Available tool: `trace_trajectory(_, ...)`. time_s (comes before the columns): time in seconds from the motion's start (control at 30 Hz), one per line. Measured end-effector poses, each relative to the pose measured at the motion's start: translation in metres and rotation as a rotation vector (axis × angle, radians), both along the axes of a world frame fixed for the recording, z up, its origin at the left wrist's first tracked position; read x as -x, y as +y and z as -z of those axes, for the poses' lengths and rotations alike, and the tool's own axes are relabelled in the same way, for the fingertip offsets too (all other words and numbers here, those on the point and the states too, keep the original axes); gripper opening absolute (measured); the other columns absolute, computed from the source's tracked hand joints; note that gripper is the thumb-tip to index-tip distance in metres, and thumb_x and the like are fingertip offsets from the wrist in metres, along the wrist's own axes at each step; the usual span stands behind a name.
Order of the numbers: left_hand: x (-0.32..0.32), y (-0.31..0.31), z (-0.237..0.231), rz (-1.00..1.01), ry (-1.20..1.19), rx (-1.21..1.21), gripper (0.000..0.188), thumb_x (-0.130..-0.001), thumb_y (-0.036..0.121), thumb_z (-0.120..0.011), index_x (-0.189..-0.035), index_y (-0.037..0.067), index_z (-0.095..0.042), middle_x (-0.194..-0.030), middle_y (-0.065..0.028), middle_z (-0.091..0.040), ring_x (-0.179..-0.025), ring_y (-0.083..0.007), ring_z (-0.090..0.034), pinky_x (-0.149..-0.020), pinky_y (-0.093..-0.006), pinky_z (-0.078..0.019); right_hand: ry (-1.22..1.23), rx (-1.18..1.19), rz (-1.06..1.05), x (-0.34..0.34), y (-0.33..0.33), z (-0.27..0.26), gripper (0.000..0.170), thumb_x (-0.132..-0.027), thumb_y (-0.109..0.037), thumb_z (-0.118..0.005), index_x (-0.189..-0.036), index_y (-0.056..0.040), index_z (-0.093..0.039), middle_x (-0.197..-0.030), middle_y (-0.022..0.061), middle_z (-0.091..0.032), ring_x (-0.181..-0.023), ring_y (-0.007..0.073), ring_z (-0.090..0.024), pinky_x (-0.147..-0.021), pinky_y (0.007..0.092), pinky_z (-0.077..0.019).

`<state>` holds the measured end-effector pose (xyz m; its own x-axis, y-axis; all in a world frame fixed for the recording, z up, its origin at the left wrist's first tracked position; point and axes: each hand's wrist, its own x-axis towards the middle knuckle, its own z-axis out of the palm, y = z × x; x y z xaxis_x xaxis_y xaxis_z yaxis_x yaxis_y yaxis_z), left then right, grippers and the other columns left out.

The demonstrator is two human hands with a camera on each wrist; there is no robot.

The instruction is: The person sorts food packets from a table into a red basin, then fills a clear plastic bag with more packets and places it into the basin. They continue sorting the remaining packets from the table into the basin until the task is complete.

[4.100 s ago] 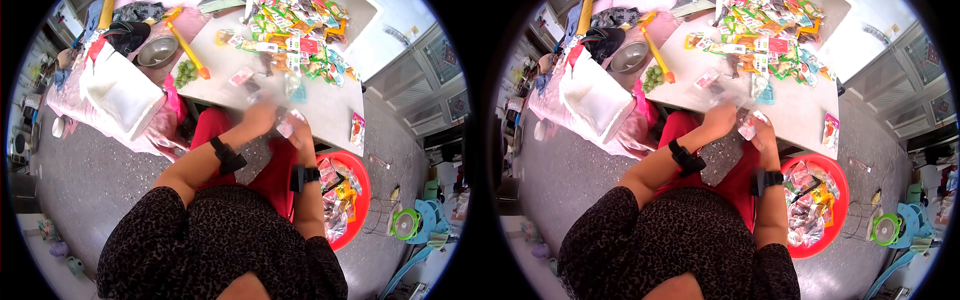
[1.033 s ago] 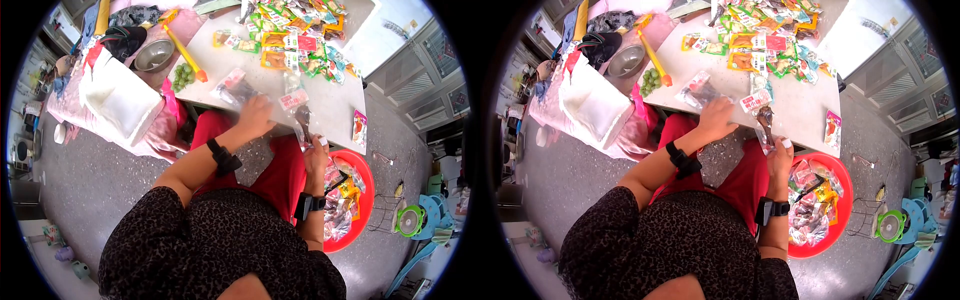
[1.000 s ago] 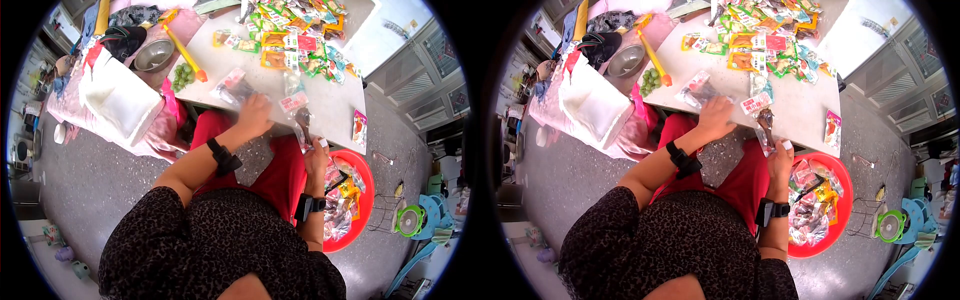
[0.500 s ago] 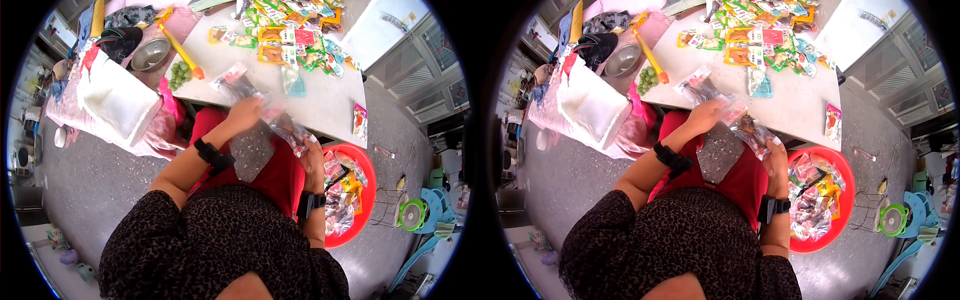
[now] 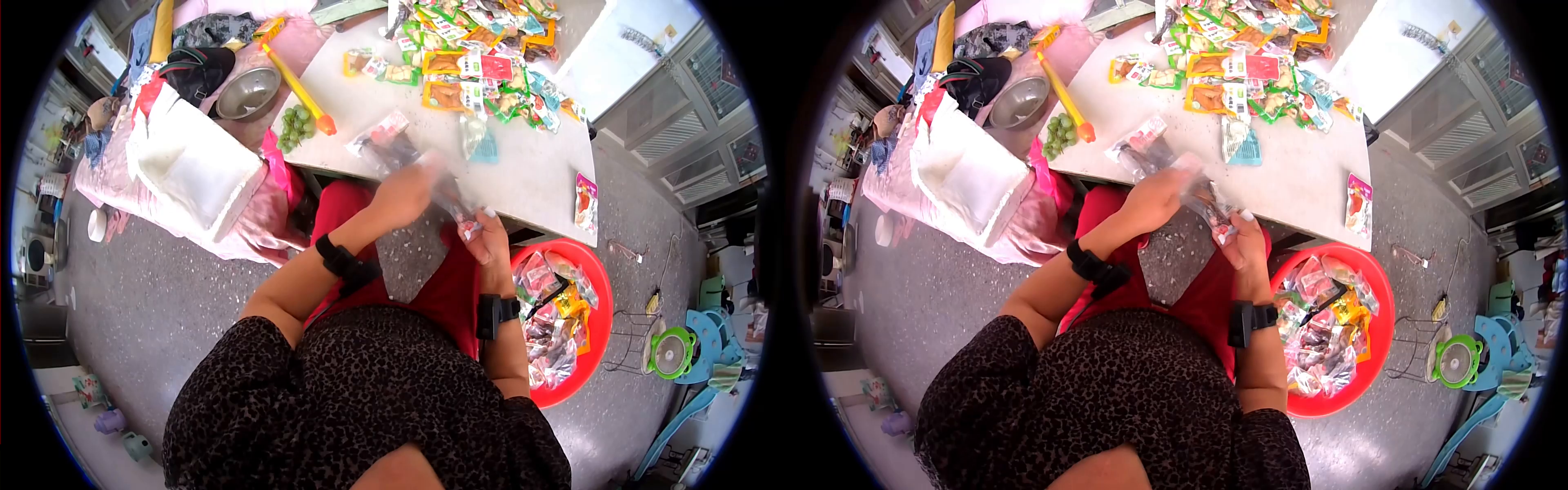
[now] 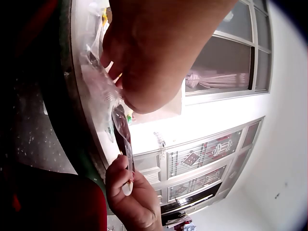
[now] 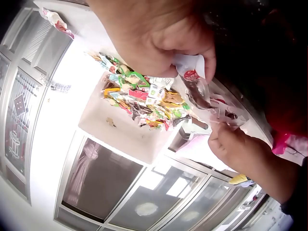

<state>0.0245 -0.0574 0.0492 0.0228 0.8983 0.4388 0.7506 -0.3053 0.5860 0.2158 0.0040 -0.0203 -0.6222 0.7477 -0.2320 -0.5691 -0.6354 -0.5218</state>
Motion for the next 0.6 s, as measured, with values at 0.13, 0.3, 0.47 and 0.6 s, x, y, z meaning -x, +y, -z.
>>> trace_trajectory(0.13,-0.001,-0.005,-0.008,-0.014,0.325,0.272,0.024,-0.066,0.006,-0.048,-0.089,0.002,-0.052,-0.101,-0.0161,-0.050,-0.099,-0.0308,-0.045,-0.084,-0.0390,-0.0351,-0.109,0.064,0.063,0.028,-0.010,-0.024,0.015,-0.082,-0.004,-0.038,-0.095,-0.0023,-0.044,-0.085,0.0099,-0.053,-0.066,0.0207,-0.053,-0.054,0.0314,-0.0467)
trace_trajectory(0.3,-0.005,-0.007,0.006,0.008,0.272,0.048,0.015,-0.067,0.010,-0.050,-0.080,0.002,-0.051,-0.098,-0.0152,-0.051,-0.098,-0.0314,-0.045,-0.084,-0.0406,-0.0344,-0.096,-0.093,0.072,0.057,0.000,-0.020,0.014,-0.081,-0.007,-0.042,-0.094,-0.0024,-0.046,-0.087,0.0088,-0.055,-0.066,0.0170,-0.054,-0.052,0.0287,-0.0456)
trace_trajectory(0.47,0.004,-0.008,0.009,-0.009,0.203,-0.094,0.013,-0.068,0.011,-0.051,-0.078,0.003,-0.051,-0.099,-0.0146,-0.050,-0.098,-0.0313,-0.045,-0.084,-0.0408,-0.0340,-0.570,-0.320,-0.215,0.046,0.002,-0.056,0.013,-0.080,-0.012,-0.046,-0.090,-0.0043,-0.050,-0.073,0.0027,-0.056,-0.056,0.0089,-0.051,-0.044,0.0202,-0.0400)
trace_trajectory(0.6,0.003,-0.010,0.009,-0.003,0.204,-0.096,0.011,-0.068,0.010,-0.050,-0.076,0.003,-0.050,-0.099,-0.0144,-0.050,-0.097,-0.0317,-0.045,-0.083,-0.0406,-0.0344,-0.645,-0.524,-0.203,0.038,0.003,-0.046,0.012,-0.079,-0.012,-0.046,-0.087,-0.0047,-0.052,-0.067,0.0019,-0.056,-0.050,0.0068,-0.049,-0.038,0.0159,-0.0352)
